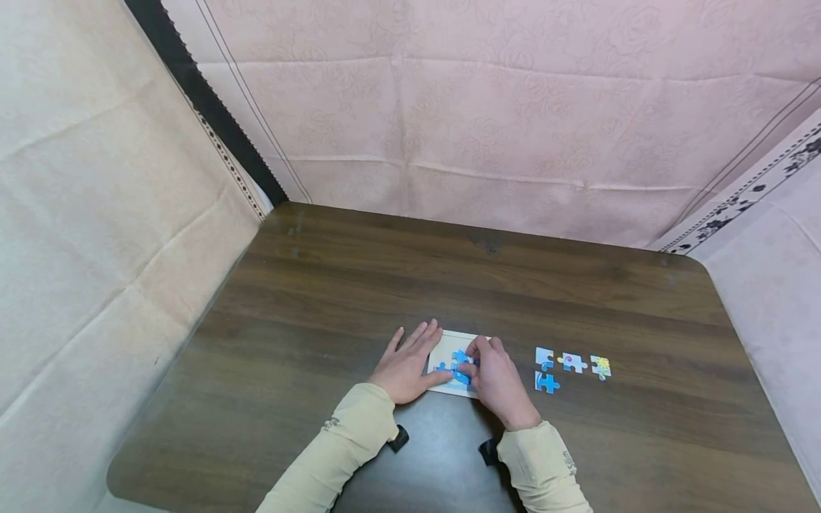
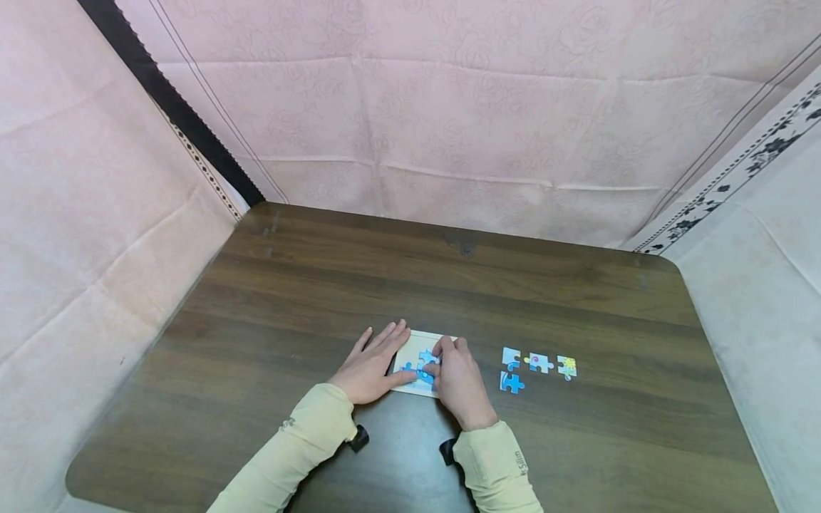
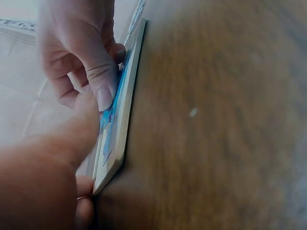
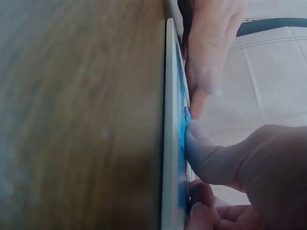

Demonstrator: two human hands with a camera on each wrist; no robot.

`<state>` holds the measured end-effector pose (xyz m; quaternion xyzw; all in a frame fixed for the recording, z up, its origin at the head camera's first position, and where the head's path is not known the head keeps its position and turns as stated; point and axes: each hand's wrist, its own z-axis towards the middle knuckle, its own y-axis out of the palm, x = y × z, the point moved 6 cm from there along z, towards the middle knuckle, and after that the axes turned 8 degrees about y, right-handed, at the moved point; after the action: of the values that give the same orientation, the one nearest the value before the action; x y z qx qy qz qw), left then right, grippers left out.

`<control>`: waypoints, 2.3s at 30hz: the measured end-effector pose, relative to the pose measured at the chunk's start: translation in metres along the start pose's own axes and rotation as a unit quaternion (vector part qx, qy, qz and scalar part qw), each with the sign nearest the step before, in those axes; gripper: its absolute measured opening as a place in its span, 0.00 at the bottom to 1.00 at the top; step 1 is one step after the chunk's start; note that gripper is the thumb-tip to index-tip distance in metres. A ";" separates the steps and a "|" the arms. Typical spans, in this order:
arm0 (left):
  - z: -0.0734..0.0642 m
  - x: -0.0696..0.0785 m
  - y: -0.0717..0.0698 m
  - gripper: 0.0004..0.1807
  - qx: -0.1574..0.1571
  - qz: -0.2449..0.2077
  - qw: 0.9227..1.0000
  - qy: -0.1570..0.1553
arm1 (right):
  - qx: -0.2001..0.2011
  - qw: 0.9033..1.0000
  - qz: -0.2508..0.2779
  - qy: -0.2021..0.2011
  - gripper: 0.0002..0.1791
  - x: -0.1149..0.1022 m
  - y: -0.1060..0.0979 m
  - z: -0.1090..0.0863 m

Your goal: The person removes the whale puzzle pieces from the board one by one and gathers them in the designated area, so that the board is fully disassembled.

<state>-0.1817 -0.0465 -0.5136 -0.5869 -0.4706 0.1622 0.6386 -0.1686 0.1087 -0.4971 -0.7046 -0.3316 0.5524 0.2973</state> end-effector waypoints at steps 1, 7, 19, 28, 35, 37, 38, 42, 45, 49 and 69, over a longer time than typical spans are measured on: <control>0.000 0.000 0.000 0.46 -0.001 0.001 1.000 0.000 | -0.001 1.000 0.001 0.001 0.11 0.000 0.000 0.000; 0.001 -0.002 0.003 0.45 -0.008 0.007 1.000 -0.005 | -0.002 1.000 0.016 0.012 0.12 0.002 0.001 0.000; 0.002 0.000 0.003 0.45 -0.009 0.008 1.000 -0.008 | 0.010 0.999 0.041 0.004 0.11 0.000 -0.004 -0.006; 0.003 -0.002 0.005 0.45 0.001 0.009 1.000 -0.002 | 0.051 0.997 0.043 -0.041 0.10 -0.003 -0.009 -0.011; 0.002 -0.003 0.006 0.45 -0.003 0.004 1.000 -0.006 | 0.066 0.995 0.067 -0.041 0.13 -0.003 -0.006 -0.012; 0.002 -0.003 0.006 0.45 -0.003 0.004 1.000 -0.006 | 0.067 0.994 0.072 -0.040 0.13 -0.003 -0.006 -0.012; 0.002 -0.003 0.007 0.45 -0.003 0.005 1.000 -0.005 | 0.068 0.994 0.074 -0.040 0.13 -0.003 -0.006 -0.013; 0.003 -0.004 0.007 0.45 -0.001 0.009 1.000 -0.004 | 0.073 0.993 0.084 -0.049 0.11 -0.003 -0.007 -0.013; 0.003 -0.004 0.008 0.45 0.000 0.011 1.000 -0.004 | 0.074 0.991 0.100 -0.049 0.09 -0.001 -0.009 -0.014; 0.003 -0.004 0.008 0.46 0.000 0.010 1.000 -0.005 | 0.078 0.988 0.133 -0.034 0.08 0.004 -0.016 -0.017; 0.001 -0.002 0.004 0.46 0.010 -0.004 1.000 -0.005 | 0.146 0.980 0.127 0.037 0.07 0.058 -0.092 -0.042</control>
<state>-0.1819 -0.0464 -0.5178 -0.5776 -0.4745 0.1668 0.6429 -0.1307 0.2087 -0.4495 -0.7103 -0.1441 0.6013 0.3364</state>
